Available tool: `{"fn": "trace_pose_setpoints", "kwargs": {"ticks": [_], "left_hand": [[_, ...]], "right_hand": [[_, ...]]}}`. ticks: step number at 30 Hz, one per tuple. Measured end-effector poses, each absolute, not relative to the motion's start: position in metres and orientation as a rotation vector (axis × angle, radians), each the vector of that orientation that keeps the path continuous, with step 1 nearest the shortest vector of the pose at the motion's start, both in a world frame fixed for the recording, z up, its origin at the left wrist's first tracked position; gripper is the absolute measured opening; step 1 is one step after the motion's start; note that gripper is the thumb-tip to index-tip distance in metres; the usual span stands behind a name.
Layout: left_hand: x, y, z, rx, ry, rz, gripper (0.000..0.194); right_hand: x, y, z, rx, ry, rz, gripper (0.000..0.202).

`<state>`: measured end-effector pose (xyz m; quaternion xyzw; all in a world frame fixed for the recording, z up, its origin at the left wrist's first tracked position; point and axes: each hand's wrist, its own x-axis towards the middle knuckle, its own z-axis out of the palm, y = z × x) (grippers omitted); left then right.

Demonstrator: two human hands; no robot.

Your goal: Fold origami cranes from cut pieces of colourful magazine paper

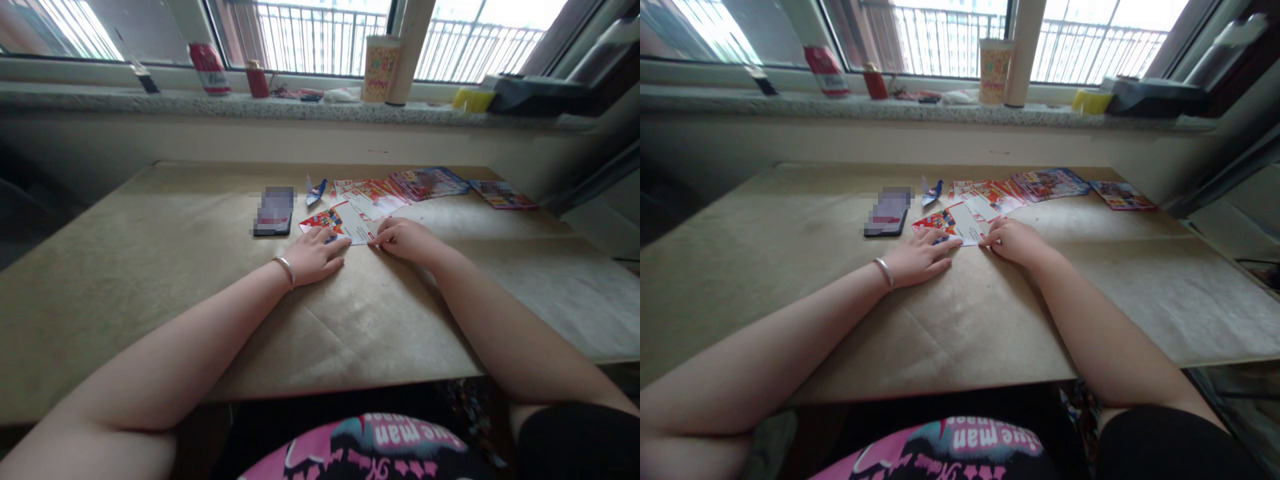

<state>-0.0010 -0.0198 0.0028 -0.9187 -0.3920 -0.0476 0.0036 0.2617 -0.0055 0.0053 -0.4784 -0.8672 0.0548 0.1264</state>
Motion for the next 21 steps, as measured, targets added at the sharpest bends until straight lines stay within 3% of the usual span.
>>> {"fn": "trace_pose_setpoints", "kwargs": {"ticks": [11,21], "left_hand": [[-0.002,-0.021,0.003,-2.872,-1.201,-0.118,0.048],[-0.002,-0.020,0.000,-2.861,-1.199,-0.127,0.048]], "right_hand": [[0.267,-0.011,0.019,-1.646,-2.483,0.193,0.028],[0.259,-0.022,0.020,-1.573,-2.358,0.041,0.029]]}}
